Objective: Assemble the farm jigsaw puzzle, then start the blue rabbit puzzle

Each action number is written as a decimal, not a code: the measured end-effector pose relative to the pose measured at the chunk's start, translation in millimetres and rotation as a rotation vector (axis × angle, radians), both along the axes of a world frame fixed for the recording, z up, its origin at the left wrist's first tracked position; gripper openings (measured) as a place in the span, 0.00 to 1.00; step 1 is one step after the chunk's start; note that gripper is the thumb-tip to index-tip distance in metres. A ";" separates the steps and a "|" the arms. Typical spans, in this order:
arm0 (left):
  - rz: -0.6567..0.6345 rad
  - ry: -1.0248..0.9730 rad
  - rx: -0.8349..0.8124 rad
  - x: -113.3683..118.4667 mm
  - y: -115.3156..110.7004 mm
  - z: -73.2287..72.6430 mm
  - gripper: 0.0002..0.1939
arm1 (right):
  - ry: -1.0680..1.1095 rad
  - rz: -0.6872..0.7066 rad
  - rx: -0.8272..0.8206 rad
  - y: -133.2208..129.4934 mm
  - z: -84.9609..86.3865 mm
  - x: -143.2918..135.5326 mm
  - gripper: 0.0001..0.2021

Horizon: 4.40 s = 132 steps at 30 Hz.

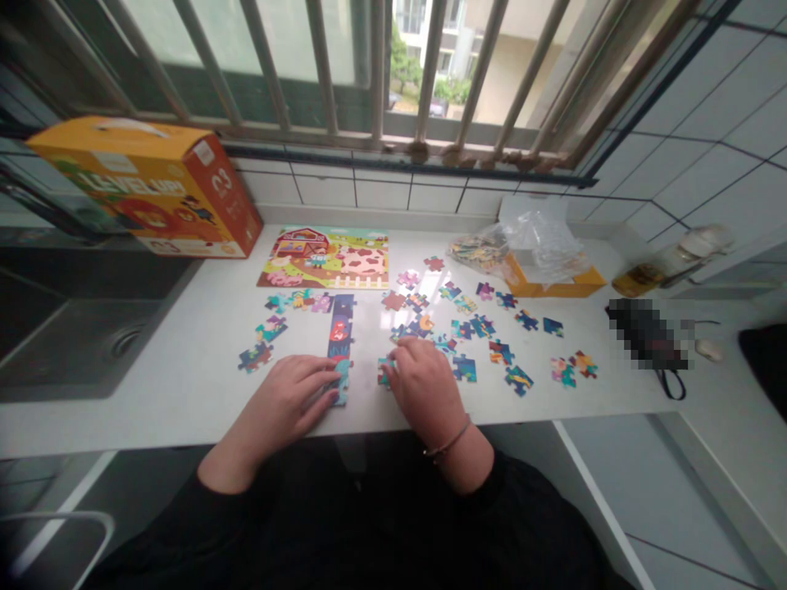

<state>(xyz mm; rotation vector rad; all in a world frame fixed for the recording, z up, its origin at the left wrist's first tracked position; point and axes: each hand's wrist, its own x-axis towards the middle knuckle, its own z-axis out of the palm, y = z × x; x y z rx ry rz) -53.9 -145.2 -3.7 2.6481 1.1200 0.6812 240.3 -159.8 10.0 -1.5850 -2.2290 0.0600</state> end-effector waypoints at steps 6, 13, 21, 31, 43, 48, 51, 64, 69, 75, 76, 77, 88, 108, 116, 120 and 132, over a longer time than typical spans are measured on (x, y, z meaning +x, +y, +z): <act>0.006 0.003 -0.006 0.0 1.8 -1.1 0.12 | -0.225 -0.370 -0.180 25.6 2.5 64.6 0.10; -0.003 0.018 -0.022 -0.1 2.4 -1.3 0.13 | -0.215 -0.391 -0.314 37.6 3.2 80.3 0.11; -0.003 0.003 -0.037 -0.4 3.6 -1.2 0.13 | -0.122 -0.350 -0.288 46.8 -5.3 91.5 0.08; -0.002 -0.012 -0.060 -3.4 2.7 -1.7 0.12 | -0.213 -0.311 -0.307 39.3 -3.4 97.7 0.08; 0.026 -0.028 -0.048 -3.1 3.4 -4.1 0.11 | -0.216 -0.210 -0.263 47.0 -15.9 115.8 0.11; 0.012 -0.059 -0.056 -5.5 4.3 -5.0 0.30 | -0.192 -0.204 -0.230 46.3 -16.9 116.3 0.11; 0.005 -0.029 -0.072 -6.6 5.6 -6.4 0.34 | -0.192 -0.212 -0.236 45.3 -15.2 114.6 0.10; 0.005 -0.013 -0.076 -6.6 6.0 -5.8 0.25 | -0.177 -0.223 -0.219 41.3 -16.0 113.5 0.11; 0.016 0.016 -0.088 -7.5 7.6 -7.2 0.26 | -0.183 -0.222 -0.215 42.3 -17.5 114.8 0.11; 0.063 0.022 -0.067 -8.5 7.2 -8.2 0.33 | -0.178 -0.230 -0.228 41.8 -15.6 114.4 0.11; 0.068 0.026 -0.059 -8.7 6.8 -8.8 0.33 | -0.177 -0.229 -0.231 41.5 -15.3 114.3 0.11; 0.069 0.034 -0.053 -8.8 6.5 -9.3 0.32 | -0.176 -0.230 -0.231 41.3 -15.0 114.1 0.11; 0.068 0.018 -0.038 -8.8 7.0 -14.5 0.32 | -0.164 -0.236 -0.224 38.7 -14.1 112.8 0.10; 0.067 0.019 -0.001 -7.6 4.9 -9.3 0.26 | -0.150 -0.251 -0.201 37.0 -14.9 111.9 0.12; 0.068 0.041 -0.023 -4.5 2.1 -4.6 0.26 | -0.130 -0.251 -0.198 36.5 -12.9 111.4 0.12; 0.079 0.029 -0.042 -4.5 2.5 -4.7 0.25 | -0.130 -0.247 -0.193 36.4 -14.2 112.7 0.12; 0.063 0.040 -0.065 -3.3 2.1 -1.6 0.24 | -0.108 -0.238 -0.183 34.7 -14.2 112.9 0.11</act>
